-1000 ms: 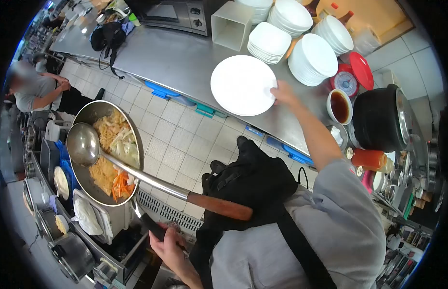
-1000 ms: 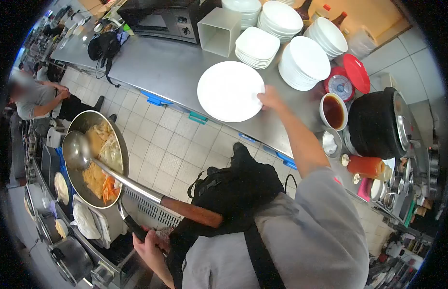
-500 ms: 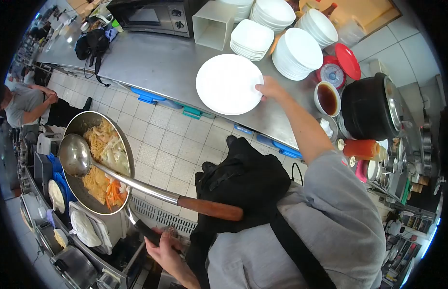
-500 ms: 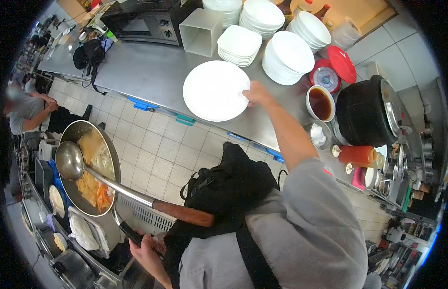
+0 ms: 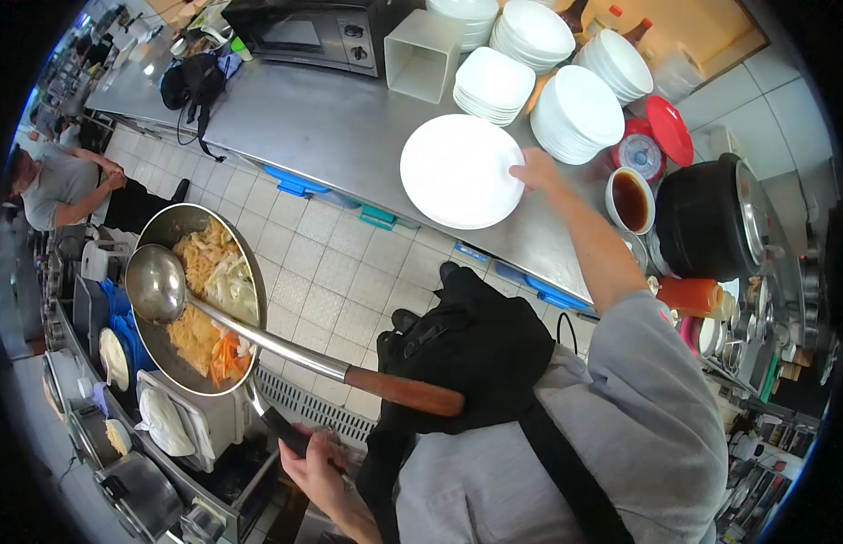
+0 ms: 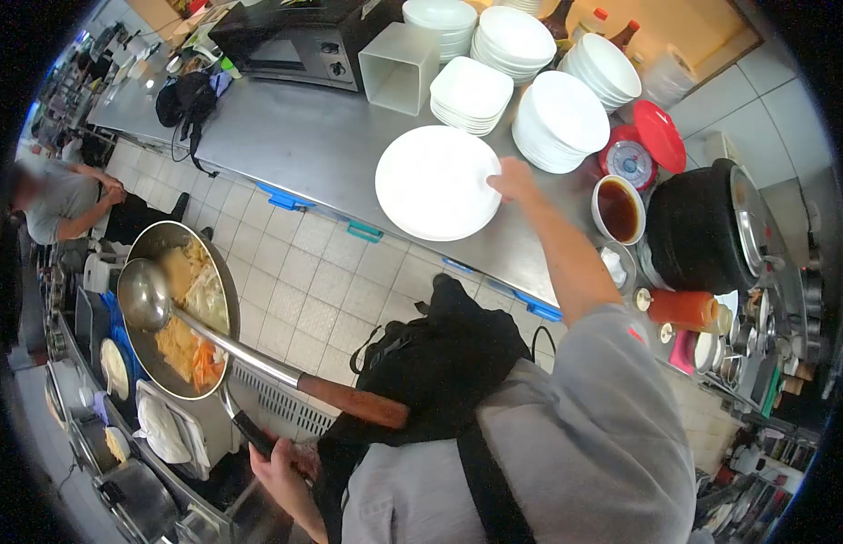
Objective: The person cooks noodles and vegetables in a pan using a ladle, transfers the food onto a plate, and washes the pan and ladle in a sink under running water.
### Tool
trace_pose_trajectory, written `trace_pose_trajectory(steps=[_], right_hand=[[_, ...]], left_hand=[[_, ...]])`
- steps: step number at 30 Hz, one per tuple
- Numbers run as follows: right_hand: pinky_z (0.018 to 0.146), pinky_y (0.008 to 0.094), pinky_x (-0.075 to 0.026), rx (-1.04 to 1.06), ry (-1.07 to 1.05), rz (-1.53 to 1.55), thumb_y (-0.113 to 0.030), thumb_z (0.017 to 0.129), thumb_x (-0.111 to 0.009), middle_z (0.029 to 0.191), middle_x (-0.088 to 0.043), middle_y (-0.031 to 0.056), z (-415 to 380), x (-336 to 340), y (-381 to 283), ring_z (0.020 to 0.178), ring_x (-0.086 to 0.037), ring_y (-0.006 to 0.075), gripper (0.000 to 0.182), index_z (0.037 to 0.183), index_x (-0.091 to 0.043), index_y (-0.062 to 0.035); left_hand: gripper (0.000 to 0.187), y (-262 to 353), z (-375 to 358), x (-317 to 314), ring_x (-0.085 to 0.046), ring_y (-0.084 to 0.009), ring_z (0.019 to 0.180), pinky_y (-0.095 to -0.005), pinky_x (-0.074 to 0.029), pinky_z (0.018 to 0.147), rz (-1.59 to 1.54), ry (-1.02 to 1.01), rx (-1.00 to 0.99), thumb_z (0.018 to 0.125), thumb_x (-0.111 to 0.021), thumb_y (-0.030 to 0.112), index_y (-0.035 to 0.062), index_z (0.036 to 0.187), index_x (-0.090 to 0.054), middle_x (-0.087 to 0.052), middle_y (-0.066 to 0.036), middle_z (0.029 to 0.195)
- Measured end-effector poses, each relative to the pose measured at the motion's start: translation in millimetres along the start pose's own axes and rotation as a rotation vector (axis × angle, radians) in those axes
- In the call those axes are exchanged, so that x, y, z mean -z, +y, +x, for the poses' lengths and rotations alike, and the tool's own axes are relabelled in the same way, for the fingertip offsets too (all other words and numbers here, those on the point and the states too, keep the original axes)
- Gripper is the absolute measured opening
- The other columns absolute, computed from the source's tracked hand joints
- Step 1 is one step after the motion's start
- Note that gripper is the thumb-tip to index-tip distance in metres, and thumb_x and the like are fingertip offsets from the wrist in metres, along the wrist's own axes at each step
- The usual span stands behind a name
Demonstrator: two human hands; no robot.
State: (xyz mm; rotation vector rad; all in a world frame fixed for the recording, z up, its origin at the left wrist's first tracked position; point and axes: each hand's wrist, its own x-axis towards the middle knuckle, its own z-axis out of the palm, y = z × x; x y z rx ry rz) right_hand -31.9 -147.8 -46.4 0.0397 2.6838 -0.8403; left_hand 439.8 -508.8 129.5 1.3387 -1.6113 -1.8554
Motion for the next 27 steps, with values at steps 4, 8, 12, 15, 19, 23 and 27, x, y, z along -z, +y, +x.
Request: trace_pose_trajectory(steps=[4, 8, 12, 15, 19, 23, 27], right_hand=[[0.054, 0.0355, -0.057, -0.007, 0.013, 0.013, -0.023, 0.08, -0.074, 0.075, -0.069, 0.0139, -11.2, 10.1, -2.3, 0.058, -0.07, 0.0221, 0.032, 0.095, -0.067, 0.0034], [0.053, 0.0349, -0.056, -0.023, 0.138, 0.043, -0.025, 0.078, -0.077, 0.071, -0.067, 0.011, -16.4, 6.9, 1.8, 0.058, -0.069, 0.0206, 0.03, 0.086, -0.064, 0.0003], [0.064, 0.0408, -0.057, 0.069, 0.172, -0.087, -0.031, 0.072, -0.079, 0.081, -0.072, 0.0156, 10.0, 1.5, 37.3, 0.069, -0.071, 0.0272, 0.04, 0.094, -0.065, 0.0], [0.063, 0.0389, -0.056, 0.075, 0.074, 0.076, -0.026, 0.071, -0.077, 0.084, -0.069, 0.0151, 5.3, 16.9, 43.6, 0.072, -0.07, 0.0241, 0.042, 0.101, -0.067, 0.0017], [0.062, 0.0362, -0.057, -0.038, 0.078, 0.491, -0.013, 0.076, -0.07, 0.097, -0.068, 0.0151, -32.5, 39.4, 12.1, 0.079, -0.07, 0.0239, 0.042, 0.113, -0.063, 0.0056], [0.066, 0.0359, -0.059, -0.13, -0.049, 0.587, -0.009, 0.078, -0.067, 0.104, -0.068, 0.0137, -48.9, 47.9, 10.2, 0.085, -0.07, 0.0244, 0.041, 0.116, -0.061, 0.0055], [0.069, 0.0354, -0.061, -0.159, -0.233, 0.788, -0.006, 0.079, -0.064, 0.108, -0.067, 0.0125, -52.5, 39.8, 19.6, 0.089, -0.07, 0.0223, 0.045, 0.122, -0.057, 0.0053]], left_hand=[[0.018, -3.7, 2.6, -2.2, -0.043, -0.0097, 0.042, -0.0243, -0.034, 0.04, -0.039, -0.002, -0.024, 0.086, -0.061, 0.001, 0.0023, 0.101, -0.051, -0.052, -0.004, 0.062], [0.018, -1.7, 3.7, -7.3, -0.042, -0.0105, 0.04, -0.0254, -0.034, 0.039, -0.019, 0.0, -0.029, 0.086, -0.062, 0.0, 0.0025, 0.1, -0.051, -0.049, -0.003, 0.058], [0.016, -0.6, 1.3, -11.5, -0.042, -0.0116, 0.039, -0.0264, -0.035, 0.038, -0.062, 0.008, -0.047, 0.086, -0.059, -0.001, 0.0027, 0.098, -0.05, -0.049, -0.004, 0.059], [0.016, -5.2, 0.7, -13.3, -0.045, -0.0133, 0.039, -0.0275, -0.036, 0.037, -0.118, 0.035, -0.016, 0.085, -0.059, -0.002, 0.0023, 0.098, -0.049, -0.049, -0.004, 0.06], [0.015, 8.2, -4.6, -26.4, -0.044, -0.0129, 0.041, -0.0274, -0.037, 0.04, -0.108, 0.037, -0.001, 0.084, -0.056, -0.002, 0.0021, 0.097, -0.05, -0.048, -0.003, 0.061], [0.014, 8.8, -11.4, -38.9, -0.042, -0.0123, 0.043, -0.0276, -0.036, 0.041, -0.13, 0.077, 0.002, 0.083, -0.054, -0.001, 0.0023, 0.096, -0.05, -0.048, -0.003, 0.062], [0.014, 6.5, -12.1, -43.6, -0.041, -0.0122, 0.043, -0.0278, -0.036, 0.04, -0.143, 0.085, -0.004, 0.083, -0.054, 0.0, 0.0023, 0.097, -0.051, -0.048, -0.002, 0.062]])
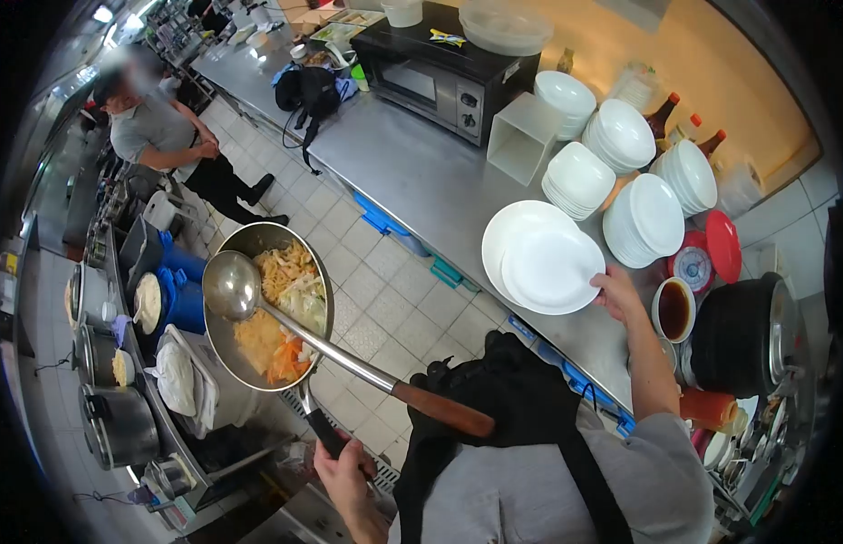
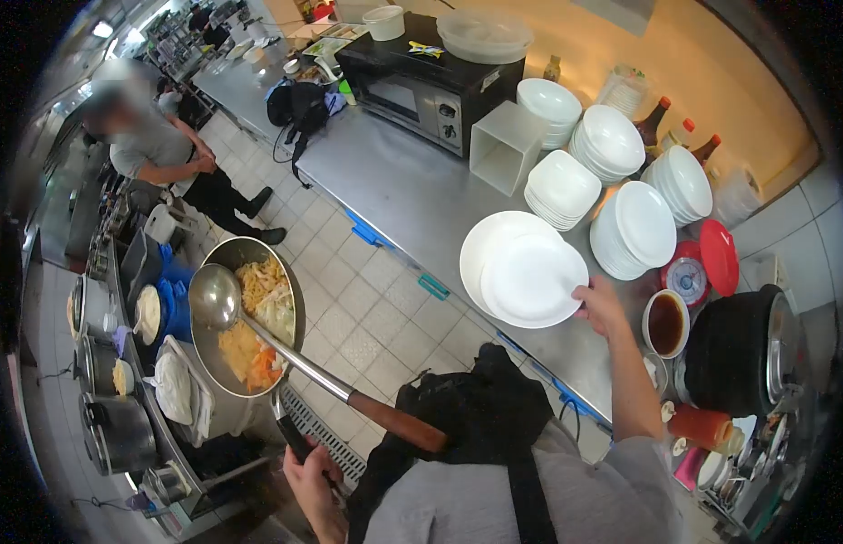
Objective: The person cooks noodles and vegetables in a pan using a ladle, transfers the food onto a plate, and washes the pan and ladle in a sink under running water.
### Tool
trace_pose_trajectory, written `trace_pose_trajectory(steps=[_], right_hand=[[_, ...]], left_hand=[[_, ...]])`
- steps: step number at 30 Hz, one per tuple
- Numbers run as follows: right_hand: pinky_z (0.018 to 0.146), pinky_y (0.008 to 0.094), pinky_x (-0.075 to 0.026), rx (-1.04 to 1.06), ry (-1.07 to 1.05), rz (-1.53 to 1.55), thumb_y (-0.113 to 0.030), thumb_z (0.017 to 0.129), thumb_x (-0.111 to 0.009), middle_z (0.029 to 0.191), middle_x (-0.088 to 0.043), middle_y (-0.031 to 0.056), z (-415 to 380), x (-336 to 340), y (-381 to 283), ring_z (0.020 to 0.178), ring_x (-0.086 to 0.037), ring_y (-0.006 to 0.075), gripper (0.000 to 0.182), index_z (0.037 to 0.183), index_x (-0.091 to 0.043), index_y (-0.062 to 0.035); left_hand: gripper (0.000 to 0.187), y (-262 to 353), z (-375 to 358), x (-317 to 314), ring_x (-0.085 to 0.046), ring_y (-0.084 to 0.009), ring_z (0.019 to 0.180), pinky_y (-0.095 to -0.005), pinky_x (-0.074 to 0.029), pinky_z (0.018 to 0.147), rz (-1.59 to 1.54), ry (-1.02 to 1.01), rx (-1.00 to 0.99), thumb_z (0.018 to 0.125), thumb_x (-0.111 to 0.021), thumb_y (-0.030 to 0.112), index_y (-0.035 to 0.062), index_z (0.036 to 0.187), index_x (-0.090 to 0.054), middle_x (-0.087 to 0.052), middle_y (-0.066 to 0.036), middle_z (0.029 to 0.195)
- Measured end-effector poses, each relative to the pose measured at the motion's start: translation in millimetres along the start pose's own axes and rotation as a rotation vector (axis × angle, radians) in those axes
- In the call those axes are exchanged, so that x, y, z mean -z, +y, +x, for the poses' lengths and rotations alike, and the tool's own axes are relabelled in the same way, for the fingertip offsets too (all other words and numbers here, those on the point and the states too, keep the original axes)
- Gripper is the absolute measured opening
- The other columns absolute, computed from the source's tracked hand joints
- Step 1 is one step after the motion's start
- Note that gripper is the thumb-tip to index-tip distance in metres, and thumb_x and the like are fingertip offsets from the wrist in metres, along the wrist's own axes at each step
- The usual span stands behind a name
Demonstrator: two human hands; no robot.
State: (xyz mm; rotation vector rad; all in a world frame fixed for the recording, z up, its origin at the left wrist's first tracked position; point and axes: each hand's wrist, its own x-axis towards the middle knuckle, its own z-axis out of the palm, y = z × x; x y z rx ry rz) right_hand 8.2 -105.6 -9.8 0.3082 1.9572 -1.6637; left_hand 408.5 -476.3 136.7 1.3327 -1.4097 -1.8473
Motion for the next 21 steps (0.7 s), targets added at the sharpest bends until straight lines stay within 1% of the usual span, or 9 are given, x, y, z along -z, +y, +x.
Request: trace_pose_trajectory(steps=[3, 5, 9, 11, 12, 14, 16, 18, 21], right_hand=[[0.07, 0.0354, -0.061, -0.036, -0.002, 0.099, -0.005, 0.08, -0.064, 0.112, -0.065, 0.0128, 4.7, -2.0, 6.9, 0.088, -0.069, 0.0218, 0.05, 0.127, -0.052, 0.0047], [0.071, 0.0355, -0.06, 0.065, 0.079, 0.067, -0.004, 0.08, -0.063, 0.117, -0.063, 0.0137, 1.5, -10.7, 2.2, 0.089, -0.069, 0.0211, 0.053, 0.13, -0.049, 0.0041], [0.071, 0.0355, -0.06, 0.119, 0.064, 0.114, -0.003, 0.08, -0.062, 0.118, -0.062, 0.0145, 7.3, -17.8, -6.6, 0.092, -0.068, 0.0214, 0.052, 0.13, -0.048, 0.0039], [0.075, 0.0386, -0.061, 0.163, 0.025, 0.232, -0.002, 0.081, -0.061, 0.121, -0.062, 0.0159, 11.3, -33.9, -19.9, 0.099, -0.068, 0.0247, 0.053, 0.132, -0.047, 0.0042], [0.075, 0.0386, -0.061, 0.158, 0.024, 0.229, -0.002, 0.081, -0.061, 0.121, -0.062, 0.0159, 16.1, -47.0, -28.7, 0.099, -0.068, 0.0247, 0.053, 0.132, -0.047, 0.0042], [0.081, 0.043, -0.062, 0.211, -0.076, 0.328, -0.002, 0.083, -0.06, 0.125, -0.061, 0.0183, 28.9, -82.3, -48.5, 0.106, -0.068, 0.0292, 0.054, 0.134, -0.045, 0.0057], [0.087, 0.0466, -0.062, 0.196, -0.138, 0.331, -0.002, 0.085, -0.06, 0.128, -0.059, 0.0209, 53.7, -126.7, -57.5, 0.109, -0.067, 0.0314, 0.055, 0.136, -0.043, 0.0074], [0.087, 0.0478, -0.062, 0.195, -0.188, 0.394, -0.001, 0.085, -0.06, 0.128, -0.058, 0.0221, 93.0, -172.8, -55.3, 0.11, -0.067, 0.032, 0.054, 0.135, -0.042, 0.0088], [0.085, 0.0481, -0.063, 0.154, -0.14, 0.483, 0.0, 0.086, -0.061, 0.124, -0.057, 0.0207, 139.4, -239.4, -55.4, 0.106, -0.068, 0.0337, 0.048, 0.129, -0.043, 0.0079]], left_hand=[[0.013, 0.8, -3.5, -3.1, -0.043, -0.0122, 0.043, -0.0276, -0.036, 0.041, 0.007, 0.044, 0.007, 0.084, -0.055, 0.001, 0.0025, 0.096, -0.052, -0.048, -0.002, 0.062], [0.016, -1.6, -1.4, -0.8, -0.045, -0.013, 0.041, -0.0271, -0.037, 0.038, -0.015, 0.032, 0.018, 0.085, -0.057, -0.004, 0.0013, 0.099, -0.05, -0.051, -0.004, 0.064], [0.016, -5.7, 1.3, -5.8, -0.045, -0.013, 0.041, -0.0274, -0.036, 0.038, -0.013, 0.058, 0.007, 0.085, -0.056, -0.004, 0.0015, 0.099, -0.05, -0.051, -0.004, 0.064], [0.017, -4.3, -0.5, -9.3, -0.044, -0.013, 0.041, -0.0276, -0.036, 0.038, -0.011, 0.11, 0.033, 0.085, -0.056, -0.004, 0.0018, 0.1, -0.05, -0.051, -0.005, 0.064], [0.017, -3.1, -1.3, -11.7, -0.044, -0.013, 0.041, -0.0276, -0.036, 0.038, -0.01, 0.114, 0.038, 0.085, -0.056, -0.004, 0.0018, 0.1, -0.05, -0.051, -0.005, 0.064], [0.014, -4.0, -3.1, -14.8, -0.044, -0.0118, 0.044, -0.0271, -0.037, 0.041, 0.02, 0.139, 0.045, 0.085, -0.058, 0.003, 0.0036, 0.098, -0.053, -0.05, -0.002, 0.064], [0.016, -8.9, -0.6, -12.4, -0.044, -0.0122, 0.042, -0.0273, -0.036, 0.039, 0.009, 0.16, 0.052, 0.085, -0.057, -0.001, 0.003, 0.099, -0.051, -0.05, -0.003, 0.064], [0.018, -11.1, 0.1, -12.3, -0.044, -0.0126, 0.041, -0.0275, -0.036, 0.038, 0.002, 0.18, 0.058, 0.086, -0.055, -0.004, 0.0024, 0.101, -0.05, -0.051, -0.004, 0.064], [0.018, -13.3, -1.8, -12.1, -0.044, -0.0122, 0.041, -0.027, -0.036, 0.038, 0.052, 0.216, 0.071, 0.086, -0.056, -0.002, 0.0022, 0.102, -0.05, -0.051, -0.004, 0.064]])
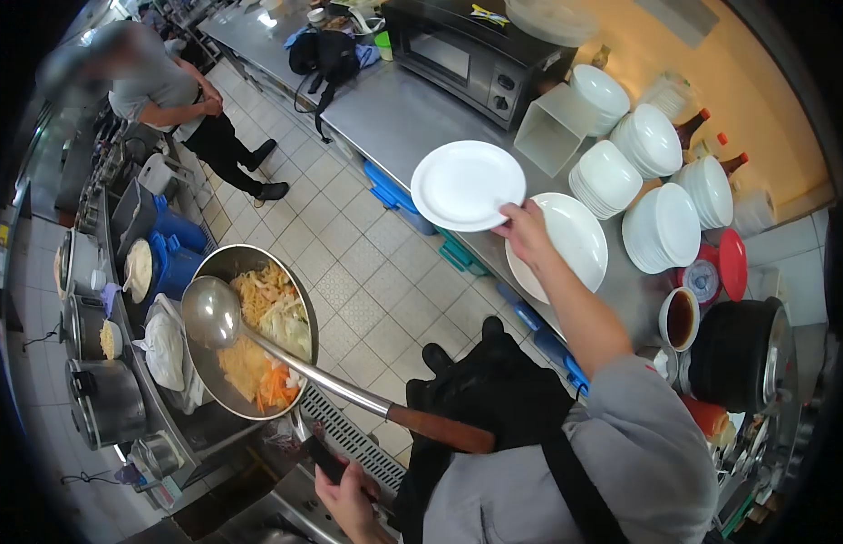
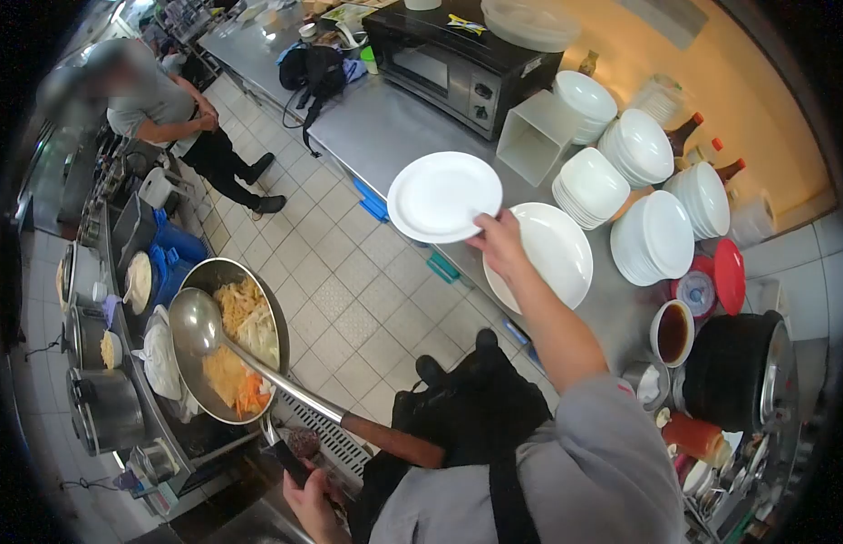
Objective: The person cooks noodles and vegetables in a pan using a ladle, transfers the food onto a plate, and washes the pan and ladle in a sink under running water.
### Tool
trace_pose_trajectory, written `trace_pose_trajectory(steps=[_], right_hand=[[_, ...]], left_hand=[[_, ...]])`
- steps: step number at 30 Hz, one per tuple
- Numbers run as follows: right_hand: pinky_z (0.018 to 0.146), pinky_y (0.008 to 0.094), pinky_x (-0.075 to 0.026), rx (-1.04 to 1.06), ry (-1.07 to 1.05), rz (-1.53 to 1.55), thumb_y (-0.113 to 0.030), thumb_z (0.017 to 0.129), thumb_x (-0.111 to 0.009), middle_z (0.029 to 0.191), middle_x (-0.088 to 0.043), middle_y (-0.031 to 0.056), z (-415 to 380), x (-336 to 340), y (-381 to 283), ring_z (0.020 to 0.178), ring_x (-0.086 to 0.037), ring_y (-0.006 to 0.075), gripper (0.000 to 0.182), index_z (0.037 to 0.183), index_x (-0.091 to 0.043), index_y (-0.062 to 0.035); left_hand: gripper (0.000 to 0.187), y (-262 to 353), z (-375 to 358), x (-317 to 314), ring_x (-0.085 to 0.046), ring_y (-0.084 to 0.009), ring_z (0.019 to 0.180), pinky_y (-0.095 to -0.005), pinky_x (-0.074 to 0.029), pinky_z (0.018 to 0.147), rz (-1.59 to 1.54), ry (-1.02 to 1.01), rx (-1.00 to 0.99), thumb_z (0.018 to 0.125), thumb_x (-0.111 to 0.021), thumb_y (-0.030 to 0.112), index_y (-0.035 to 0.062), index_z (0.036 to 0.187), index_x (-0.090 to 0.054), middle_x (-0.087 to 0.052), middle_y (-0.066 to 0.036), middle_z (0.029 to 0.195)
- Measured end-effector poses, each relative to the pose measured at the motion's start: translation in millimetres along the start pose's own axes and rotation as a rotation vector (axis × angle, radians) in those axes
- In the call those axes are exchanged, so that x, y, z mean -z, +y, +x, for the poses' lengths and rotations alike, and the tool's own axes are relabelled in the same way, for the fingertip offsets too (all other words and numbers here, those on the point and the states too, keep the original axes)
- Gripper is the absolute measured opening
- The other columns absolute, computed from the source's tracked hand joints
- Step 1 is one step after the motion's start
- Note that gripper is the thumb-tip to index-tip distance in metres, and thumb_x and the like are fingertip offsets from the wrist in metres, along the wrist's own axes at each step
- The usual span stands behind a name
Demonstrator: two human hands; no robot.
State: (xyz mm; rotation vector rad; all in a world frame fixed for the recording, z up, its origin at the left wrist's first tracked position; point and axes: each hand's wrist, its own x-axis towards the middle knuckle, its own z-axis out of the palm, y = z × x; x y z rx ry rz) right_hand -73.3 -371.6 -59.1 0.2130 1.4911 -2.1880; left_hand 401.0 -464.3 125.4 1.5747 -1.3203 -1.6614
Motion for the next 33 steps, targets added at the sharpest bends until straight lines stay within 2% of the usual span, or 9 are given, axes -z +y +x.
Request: trace_pose_trajectory(steps=[5, 10, 15, 17, 21, 29, 30, 31, 33], right_hand=[[0.082, 0.0456, -0.064, -0.035, 0.043, 0.068, 0.001, 0.086, -0.062, 0.12, -0.054, 0.0197, 75.8, -38.3, 46.7, 0.106, -0.066, 0.0324, 0.046, 0.127, -0.04, 0.0079], [0.105, 0.0533, -0.05, -0.006, -0.053, 0.317, -0.006, 0.092, -0.07, 0.133, -0.051, 0.0185, 122.4, -39.6, 67.8, 0.12, -0.057, 0.0312, 0.059, 0.14, -0.037, 0.0039], [0.107, 0.0518, -0.048, 0.033, -0.022, 0.108, -0.014, 0.093, -0.073, 0.138, -0.05, 0.0147, 77.1, -31.9, 44.9, 0.13, -0.049, 0.0284, 0.067, 0.148, -0.036, -0.0028], [0.107, 0.0498, -0.047, -0.068, -0.24, 0.011, -0.015, 0.096, -0.069, 0.137, -0.052, 0.0118, 29.6, -18.9, 37.5, 0.13, -0.051, 0.0255, 0.054, 0.143, -0.044, -0.0053], [0.1, 0.0487, -0.052, -0.434, -0.506, -0.25, -0.026, 0.102, -0.061, 0.127, -0.062, 0.0088, -65.5, -2.5, 31.5, 0.122, -0.059, 0.0232, 0.037, 0.135, -0.056, -0.0082], [0.074, 0.0456, -0.064, -0.885, -1.081, -0.198, -0.049, 0.106, -0.044, 0.124, -0.065, 0.02, -186.7, -61.6, -1.0, 0.112, -0.067, 0.0298, 0.055, 0.136, -0.053, -0.0028], [0.066, 0.0399, -0.064, -0.938, -1.068, -0.138, -0.037, 0.106, -0.051, 0.114, -0.068, 0.0169, -203.6, -74.2, -15.3, 0.098, -0.072, 0.0257, 0.047, 0.137, -0.051, -0.0017], [0.066, 0.0399, -0.064, -0.947, -1.085, -0.154, -0.037, 0.106, -0.051, 0.114, -0.068, 0.0169, -212.0, -82.1, -11.7, 0.098, -0.072, 0.0257, 0.047, 0.137, -0.051, -0.0017], [0.061, 0.0345, -0.063, -0.834, -1.173, -0.374, -0.026, 0.103, -0.058, 0.098, -0.069, 0.0104, -219.0, -83.8, -5.2, 0.078, -0.072, 0.0192, 0.043, 0.136, -0.051, -0.0009]], left_hand=[[0.015, 21.4, -10.4, -13.2, -0.047, -0.0103, 0.048, -0.0257, -0.037, 0.046, 0.087, 0.039, 0.062, 0.089, -0.064, 0.006, 0.0021, 0.102, -0.058, -0.055, -0.001, 0.063], [0.013, 16.1, -11.0, -13.8, -0.047, -0.0094, 0.047, -0.0259, -0.036, 0.044, 0.144, 0.092, 0.084, 0.088, -0.063, 0.006, 0.0041, 0.1, -0.057, -0.054, -0.001, 0.062], [0.015, 8.4, -2.3, -7.7, -0.047, -0.0104, 0.045, -0.0278, -0.034, 0.04, 0.111, 0.081, -0.01, 0.088, -0.064, 0.006, 0.0028, 0.102, -0.059, -0.055, -0.002, 0.062], [0.019, 8.1, -1.5, -14.8, -0.046, -0.0106, 0.044, -0.0253, -0.035, 0.039, 0.046, 0.096, 0.029, 0.088, -0.06, 0.002, 0.0051, 0.104, -0.051, -0.05, -0.002, 0.065], [0.017, 3.1, 16.1, -18.1, -0.047, -0.0103, 0.048, -0.0254, -0.037, 0.043, 0.007, -0.065, 0.01, 0.089, -0.059, 0.005, 0.003, 0.104, -0.053, -0.053, -0.002, 0.069], [0.019, -25.7, 16.8, -47.5, -0.051, -0.011, 0.047, -0.0275, -0.041, 0.041, -0.025, -0.22, 0.089, 0.087, -0.065, 0.004, 0.0041, 0.098, -0.049, -0.052, -0.001, 0.067], [0.02, -36.7, 12.8, -52.8, -0.048, -0.012, 0.043, -0.0294, -0.038, 0.039, -0.019, -0.219, 0.049, 0.086, -0.065, 0.001, 0.0039, 0.097, -0.048, -0.049, -0.001, 0.068], [0.02, -32.2, 7.1, -51.4, -0.049, -0.0124, 0.043, -0.0291, -0.038, 0.039, -0.015, -0.234, 0.048, 0.086, -0.065, 0.002, 0.0037, 0.097, -0.049, -0.05, -0.002, 0.069], [0.019, -40.9, -0.7, -56.7, -0.049, -0.0126, 0.043, -0.0286, -0.038, 0.039, -0.057, -0.243, 0.076, 0.086, -0.065, 0.003, 0.0036, 0.097, -0.049, -0.051, -0.002, 0.069]])
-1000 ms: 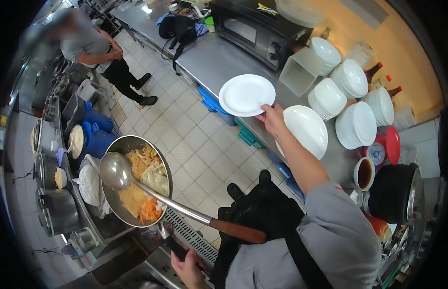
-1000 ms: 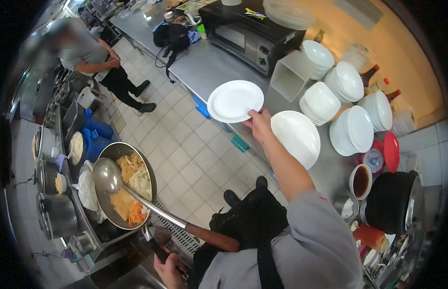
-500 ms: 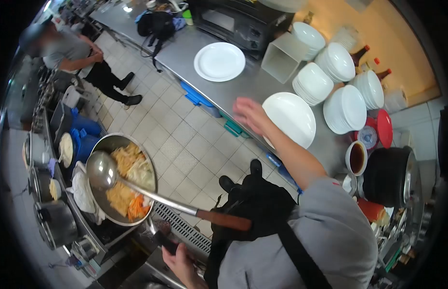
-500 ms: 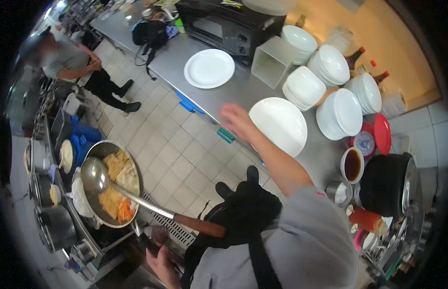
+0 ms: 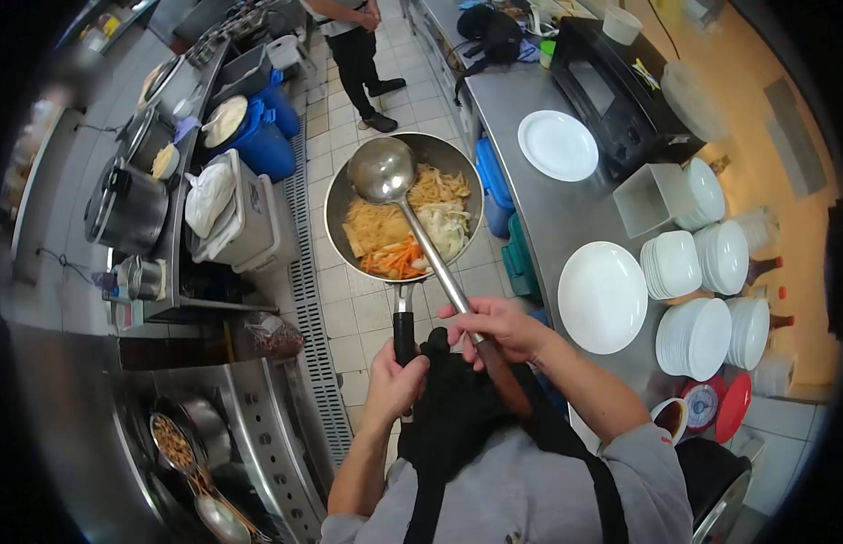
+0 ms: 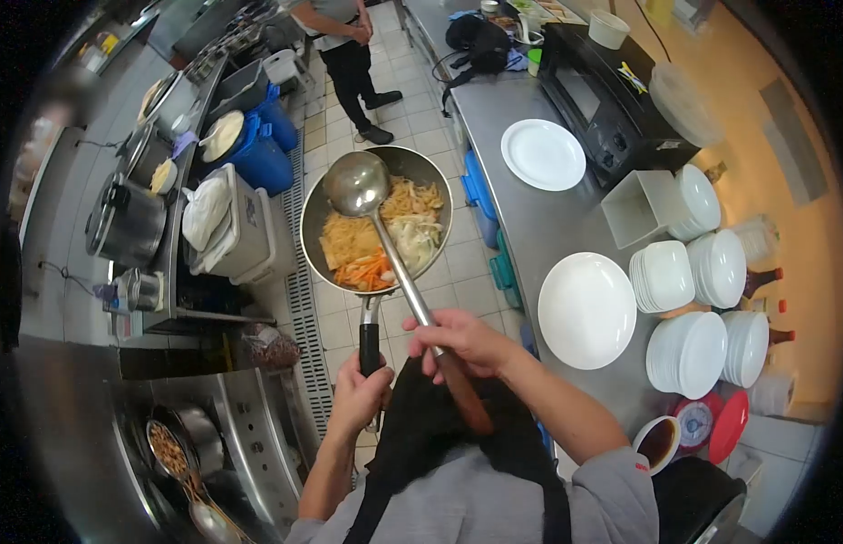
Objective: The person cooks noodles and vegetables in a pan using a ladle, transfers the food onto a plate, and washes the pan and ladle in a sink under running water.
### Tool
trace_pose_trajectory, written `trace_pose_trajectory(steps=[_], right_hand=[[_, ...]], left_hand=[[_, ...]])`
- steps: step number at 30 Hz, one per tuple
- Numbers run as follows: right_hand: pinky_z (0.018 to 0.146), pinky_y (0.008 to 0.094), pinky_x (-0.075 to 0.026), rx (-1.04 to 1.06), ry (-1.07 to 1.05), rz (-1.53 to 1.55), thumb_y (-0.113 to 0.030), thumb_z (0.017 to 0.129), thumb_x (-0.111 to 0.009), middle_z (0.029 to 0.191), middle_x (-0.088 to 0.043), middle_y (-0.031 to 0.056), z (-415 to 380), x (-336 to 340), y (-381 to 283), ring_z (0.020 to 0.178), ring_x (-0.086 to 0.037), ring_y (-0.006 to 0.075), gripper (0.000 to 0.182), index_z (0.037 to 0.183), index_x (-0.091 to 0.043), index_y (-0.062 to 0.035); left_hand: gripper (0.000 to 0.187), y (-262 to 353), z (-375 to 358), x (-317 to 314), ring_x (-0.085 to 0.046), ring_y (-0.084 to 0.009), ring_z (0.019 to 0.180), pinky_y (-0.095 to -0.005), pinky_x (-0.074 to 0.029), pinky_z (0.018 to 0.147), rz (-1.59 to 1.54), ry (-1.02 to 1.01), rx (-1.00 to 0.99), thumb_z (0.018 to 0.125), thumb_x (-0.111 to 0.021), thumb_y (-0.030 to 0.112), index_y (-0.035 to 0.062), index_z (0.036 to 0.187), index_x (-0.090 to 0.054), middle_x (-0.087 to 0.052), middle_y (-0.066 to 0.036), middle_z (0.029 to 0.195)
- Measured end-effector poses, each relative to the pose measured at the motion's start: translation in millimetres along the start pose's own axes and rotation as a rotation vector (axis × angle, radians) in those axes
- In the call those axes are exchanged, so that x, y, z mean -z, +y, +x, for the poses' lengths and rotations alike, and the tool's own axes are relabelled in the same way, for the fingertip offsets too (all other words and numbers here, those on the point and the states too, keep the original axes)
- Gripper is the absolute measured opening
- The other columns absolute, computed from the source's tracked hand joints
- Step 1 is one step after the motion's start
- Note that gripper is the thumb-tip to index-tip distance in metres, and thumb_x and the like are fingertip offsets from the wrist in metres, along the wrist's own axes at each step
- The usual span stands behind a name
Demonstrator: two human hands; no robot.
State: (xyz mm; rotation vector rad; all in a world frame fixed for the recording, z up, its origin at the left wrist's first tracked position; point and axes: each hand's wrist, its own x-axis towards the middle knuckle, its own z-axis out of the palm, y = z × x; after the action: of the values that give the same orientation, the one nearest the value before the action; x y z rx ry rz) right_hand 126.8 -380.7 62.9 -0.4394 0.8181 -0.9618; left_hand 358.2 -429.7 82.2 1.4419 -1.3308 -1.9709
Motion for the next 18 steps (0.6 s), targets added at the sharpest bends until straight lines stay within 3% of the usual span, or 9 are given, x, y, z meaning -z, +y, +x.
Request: trace_pose_trajectory(steps=[1, 2, 5, 6, 8, 12, 14, 16, 18], right_hand=[[0.052, 0.0297, -0.057, -0.014, 0.041, 0.04, -0.018, 0.101, -0.061, 0.085, -0.064, 0.0041, -8.0, -13.2, -4.1, 0.06, -0.064, 0.0124, 0.039, 0.134, -0.051, -0.0011], [0.052, 0.0297, -0.057, -0.013, 0.034, 0.038, -0.018, 0.101, -0.061, 0.085, -0.064, 0.0041, -14.7, -13.2, -2.2, 0.06, -0.064, 0.0124, 0.039, 0.134, -0.051, -0.0011], [0.051, 0.0249, -0.047, 0.033, 0.331, -0.58, -0.015, 0.099, -0.061, 0.082, -0.056, 0.0006, -50.0, -1.8, 3.9, 0.062, -0.056, 0.0082, 0.04, 0.134, -0.052, -0.0007], [0.051, 0.0249, -0.047, 0.039, 0.337, -0.592, -0.015, 0.099, -0.061, 0.082, -0.056, 0.0006, -64.4, -5.6, 6.7, 0.062, -0.056, 0.0082, 0.04, 0.134, -0.052, -0.0007], [0.06, 0.031, -0.051, 0.322, 0.52, -0.933, -0.019, 0.097, -0.063, 0.082, -0.063, 0.0073, -95.0, -18.1, 15.9, 0.064, -0.062, 0.0179, 0.041, 0.132, -0.054, -0.0006], [0.063, 0.0305, -0.049, 0.467, 0.683, -1.016, -0.016, 0.096, -0.063, 0.086, -0.064, 0.0081, -117.5, -66.9, 21.5, 0.069, -0.06, 0.0172, 0.042, 0.134, -0.054, -0.0008], [0.063, 0.0278, -0.048, 0.575, 0.81, -1.009, -0.012, 0.095, -0.065, 0.089, -0.064, 0.0065, -119.7, -87.7, 24.5, 0.073, -0.057, 0.0123, 0.045, 0.137, -0.054, 0.0004], [0.062, 0.0254, -0.048, 0.536, 0.869, -0.887, -0.008, 0.094, -0.066, 0.09, -0.064, 0.0052, -121.2, -100.3, 39.4, 0.076, -0.056, 0.0084, 0.047, 0.138, -0.052, 0.003], [0.062, 0.0245, -0.047, 0.558, 0.932, -0.862, -0.007, 0.094, -0.067, 0.093, -0.064, 0.0046, -126.6, -116.3, 50.7, 0.077, -0.056, 0.0073, 0.049, 0.139, -0.052, 0.0043]], left_hand=[[0.019, -4.7, -2.4, -5.3, -0.049, -0.0126, 0.043, -0.0286, -0.038, 0.039, -0.004, 0.009, -0.008, 0.086, -0.065, 0.003, 0.0036, 0.097, -0.049, -0.051, -0.002, 0.069], [0.019, -9.2, -6.3, -8.6, -0.049, -0.0125, 0.043, -0.0284, -0.039, 0.04, -0.002, -0.002, -0.014, 0.086, -0.065, 0.003, 0.0036, 0.097, -0.049, -0.051, -0.002, 0.068], [0.019, -21.2, -17.2, -5.8, -0.05, -0.0124, 0.044, -0.0283, -0.04, 0.04, -0.002, -0.024, -0.017, 0.085, -0.065, 0.005, 0.0038, 0.096, -0.049, -0.051, -0.002, 0.067], [0.019, -23.3, -18.6, -0.9, -0.05, -0.0122, 0.044, -0.0283, -0.04, 0.041, -0.005, -0.031, -0.016, 0.085, -0.065, 0.005, 0.0041, 0.095, -0.05, -0.05, -0.002, 0.066], [0.018, -26.2, -15.3, 8.3, -0.05, -0.0121, 0.045, -0.0286, -0.04, 0.041, -0.009, -0.063, -0.052, 0.085, -0.065, 0.005, 0.0042, 0.094, -0.05, -0.05, -0.001, 0.065], [0.016, 8.5, -5.0, 44.2, -0.05, -0.0118, 0.045, -0.0294, -0.041, 0.042, 0.031, -0.143, -0.114, 0.084, -0.064, 0.006, 0.0042, 0.091, -0.05, -0.05, -0.001, 0.065], [0.015, 31.6, 11.3, 57.7, -0.05, -0.0119, 0.045, -0.0295, -0.04, 0.042, 0.058, -0.165, -0.172, 0.084, -0.064, 0.007, 0.0044, 0.09, -0.05, -0.049, -0.001, 0.064], [0.015, 51.7, 20.7, 66.3, -0.05, -0.0121, 0.045, -0.0295, -0.04, 0.042, 0.059, -0.227, -0.264, 0.084, -0.064, 0.007, 0.0052, 0.089, -0.05, -0.049, -0.001, 0.063], [0.013, 26.2, 15.9, 68.4, -0.05, -0.0114, 0.045, -0.0288, -0.04, 0.042, -0.004, -0.215, -0.299, 0.085, -0.063, 0.006, 0.0056, 0.089, -0.051, -0.049, 0.0, 0.063]])
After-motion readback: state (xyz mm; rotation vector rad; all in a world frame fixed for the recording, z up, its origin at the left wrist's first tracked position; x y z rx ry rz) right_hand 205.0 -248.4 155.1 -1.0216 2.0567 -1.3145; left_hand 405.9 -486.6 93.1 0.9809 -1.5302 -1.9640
